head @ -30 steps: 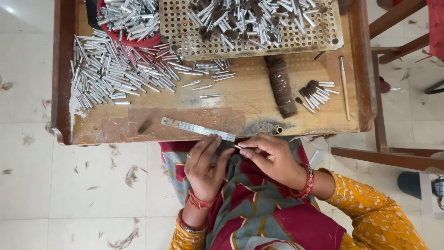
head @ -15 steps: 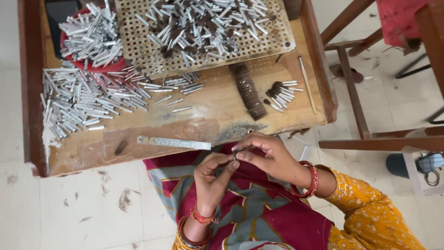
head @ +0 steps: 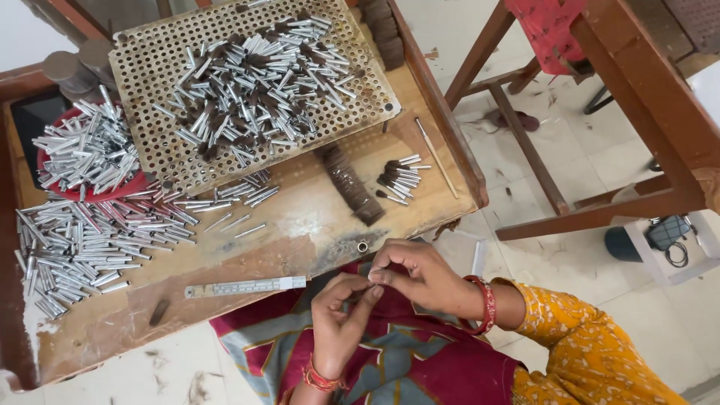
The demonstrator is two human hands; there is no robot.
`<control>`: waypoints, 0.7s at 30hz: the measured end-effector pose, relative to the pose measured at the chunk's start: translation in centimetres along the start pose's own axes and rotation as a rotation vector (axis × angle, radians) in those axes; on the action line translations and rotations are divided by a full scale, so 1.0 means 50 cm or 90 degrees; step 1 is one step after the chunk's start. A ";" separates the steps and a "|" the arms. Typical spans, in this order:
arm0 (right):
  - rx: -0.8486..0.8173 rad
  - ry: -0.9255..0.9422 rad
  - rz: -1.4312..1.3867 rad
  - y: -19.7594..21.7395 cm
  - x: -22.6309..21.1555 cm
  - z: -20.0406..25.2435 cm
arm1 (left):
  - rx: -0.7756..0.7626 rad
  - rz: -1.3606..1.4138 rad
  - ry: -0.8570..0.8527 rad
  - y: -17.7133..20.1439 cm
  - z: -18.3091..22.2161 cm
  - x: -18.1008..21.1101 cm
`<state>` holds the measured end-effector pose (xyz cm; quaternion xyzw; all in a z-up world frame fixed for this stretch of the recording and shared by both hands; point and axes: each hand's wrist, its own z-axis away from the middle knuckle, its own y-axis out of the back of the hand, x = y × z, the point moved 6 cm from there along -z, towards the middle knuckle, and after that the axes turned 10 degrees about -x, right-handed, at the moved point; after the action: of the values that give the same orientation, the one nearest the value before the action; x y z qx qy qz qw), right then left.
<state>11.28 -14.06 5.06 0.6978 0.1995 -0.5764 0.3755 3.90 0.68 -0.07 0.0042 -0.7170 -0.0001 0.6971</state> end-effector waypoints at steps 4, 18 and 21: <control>0.029 0.021 0.173 0.094 -0.048 -0.021 | -0.015 -0.151 -0.046 0.037 -0.086 0.122; -0.040 0.020 0.592 0.096 0.025 -0.024 | -0.210 -0.387 -0.052 0.010 -0.280 0.049; -0.045 0.041 0.575 0.085 0.025 -0.038 | -0.207 -0.379 -0.058 0.008 -0.277 0.049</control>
<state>15.87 -15.55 5.23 0.7190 -0.0935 -0.3258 0.6068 17.65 1.13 2.78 0.1022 -0.7052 -0.3179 0.6254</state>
